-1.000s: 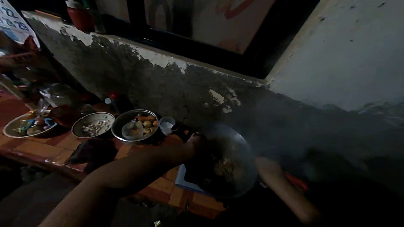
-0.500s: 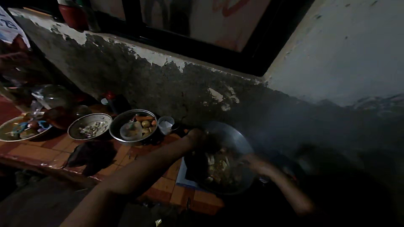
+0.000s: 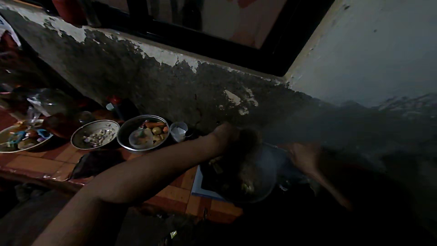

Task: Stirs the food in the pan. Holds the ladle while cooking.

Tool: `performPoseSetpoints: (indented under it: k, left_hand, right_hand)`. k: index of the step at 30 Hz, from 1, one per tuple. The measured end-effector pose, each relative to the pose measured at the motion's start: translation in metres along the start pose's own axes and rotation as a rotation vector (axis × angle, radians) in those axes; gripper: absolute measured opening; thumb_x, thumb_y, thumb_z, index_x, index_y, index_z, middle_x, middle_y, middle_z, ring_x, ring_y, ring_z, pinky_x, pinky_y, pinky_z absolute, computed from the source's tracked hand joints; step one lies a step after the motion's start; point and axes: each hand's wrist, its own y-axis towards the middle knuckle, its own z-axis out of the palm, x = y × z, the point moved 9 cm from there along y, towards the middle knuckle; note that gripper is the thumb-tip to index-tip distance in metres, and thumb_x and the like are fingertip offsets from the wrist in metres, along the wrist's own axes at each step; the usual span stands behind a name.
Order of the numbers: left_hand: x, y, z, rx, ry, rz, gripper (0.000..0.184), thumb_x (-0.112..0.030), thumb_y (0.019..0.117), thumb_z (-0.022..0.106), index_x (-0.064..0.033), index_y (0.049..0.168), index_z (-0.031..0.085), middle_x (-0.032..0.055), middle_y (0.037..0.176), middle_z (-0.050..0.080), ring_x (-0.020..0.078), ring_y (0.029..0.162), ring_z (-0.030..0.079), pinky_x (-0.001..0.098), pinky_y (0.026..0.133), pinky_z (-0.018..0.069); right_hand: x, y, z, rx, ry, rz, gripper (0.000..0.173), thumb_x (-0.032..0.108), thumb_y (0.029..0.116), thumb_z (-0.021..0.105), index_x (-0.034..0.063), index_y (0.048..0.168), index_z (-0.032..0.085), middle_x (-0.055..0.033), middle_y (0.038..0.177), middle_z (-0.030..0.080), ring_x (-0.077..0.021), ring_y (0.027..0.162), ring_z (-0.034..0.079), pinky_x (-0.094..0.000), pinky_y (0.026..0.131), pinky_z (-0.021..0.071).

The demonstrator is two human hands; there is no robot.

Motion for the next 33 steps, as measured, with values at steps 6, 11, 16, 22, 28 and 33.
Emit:
performPoseSetpoints:
  k: [6, 11, 16, 22, 28, 33]
  left_hand:
    - [0.016, 0.021, 0.033, 0.044, -0.101, -0.131, 0.031, -0.010, 0.1026, 0.057, 0.0057, 0.130, 0.060, 0.0264, 0.131, 0.060, 0.0442, 0.124, 0.058, 0.0589, 0.101, 0.0492]
    - [0.021, 0.033, 0.061, 0.104, -0.162, -0.180, 0.036, -0.002, 0.1059, 0.044, 0.0116, 0.139, 0.050, 0.0301, 0.142, 0.053, 0.0462, 0.132, 0.052, 0.0576, 0.107, 0.0452]
    - [0.032, 0.057, 0.083, 0.115, -0.177, -0.161, 0.032, 0.000, 0.1015, 0.053, 0.0095, 0.132, 0.057, 0.0296, 0.135, 0.057, 0.0483, 0.129, 0.054, 0.0632, 0.102, 0.0474]
    - [0.046, 0.056, 0.075, 0.050, -0.190, -0.122, 0.032, -0.010, 0.1052, 0.051, 0.0028, 0.134, 0.059, 0.0285, 0.132, 0.061, 0.0478, 0.125, 0.058, 0.0654, 0.100, 0.0478]
    - [0.052, 0.033, 0.044, -0.060, -0.199, -0.111, 0.030, -0.016, 0.1022, 0.061, 0.0027, 0.125, 0.066, 0.0249, 0.123, 0.066, 0.0431, 0.117, 0.063, 0.0597, 0.098, 0.0498]
    - [0.036, -0.004, 0.019, -0.132, -0.092, -0.043, 0.019, -0.016, 0.1026, 0.061, -0.0033, 0.113, 0.071, 0.0182, 0.108, 0.071, 0.0379, 0.104, 0.068, 0.0556, 0.091, 0.0527]
  right_hand:
    - [0.013, 0.010, 0.026, -0.020, -0.077, 0.113, 0.040, 0.001, 0.1056, 0.047, 0.0062, 0.144, 0.058, -0.0264, 0.137, 0.060, -0.0458, 0.126, 0.059, -0.0595, 0.101, 0.0484]
    - [0.020, 0.048, 0.074, 0.077, -0.040, 0.132, 0.036, -0.002, 0.1057, 0.042, -0.0091, 0.139, 0.055, -0.0305, 0.139, 0.057, -0.0452, 0.130, 0.057, -0.0556, 0.106, 0.0467]
    - [0.027, 0.067, 0.109, 0.171, 0.258, -0.031, 0.042, 0.013, 0.1090, 0.046, -0.0034, 0.147, 0.050, -0.0269, 0.149, 0.051, -0.0416, 0.141, 0.047, -0.0550, 0.118, 0.0353]
    - [0.012, 0.096, 0.135, 0.389, 0.484, -0.078, 0.039, 0.023, 0.1097, 0.051, 0.0074, 0.145, 0.054, -0.0191, 0.121, 0.064, -0.0243, 0.095, 0.063, -0.0415, 0.086, 0.0525]
    - [-0.016, 0.054, 0.084, 0.367, 0.467, -0.030, 0.035, 0.018, 0.1103, 0.048, 0.0086, 0.144, 0.055, -0.0113, 0.095, 0.061, -0.0130, 0.070, 0.051, -0.0303, 0.067, 0.0477]
    - [-0.032, 0.020, 0.053, 0.169, 0.405, -0.099, 0.035, 0.011, 0.1066, 0.055, 0.0075, 0.141, 0.060, -0.0202, 0.112, 0.067, -0.0239, 0.085, 0.062, -0.0410, 0.080, 0.0516]
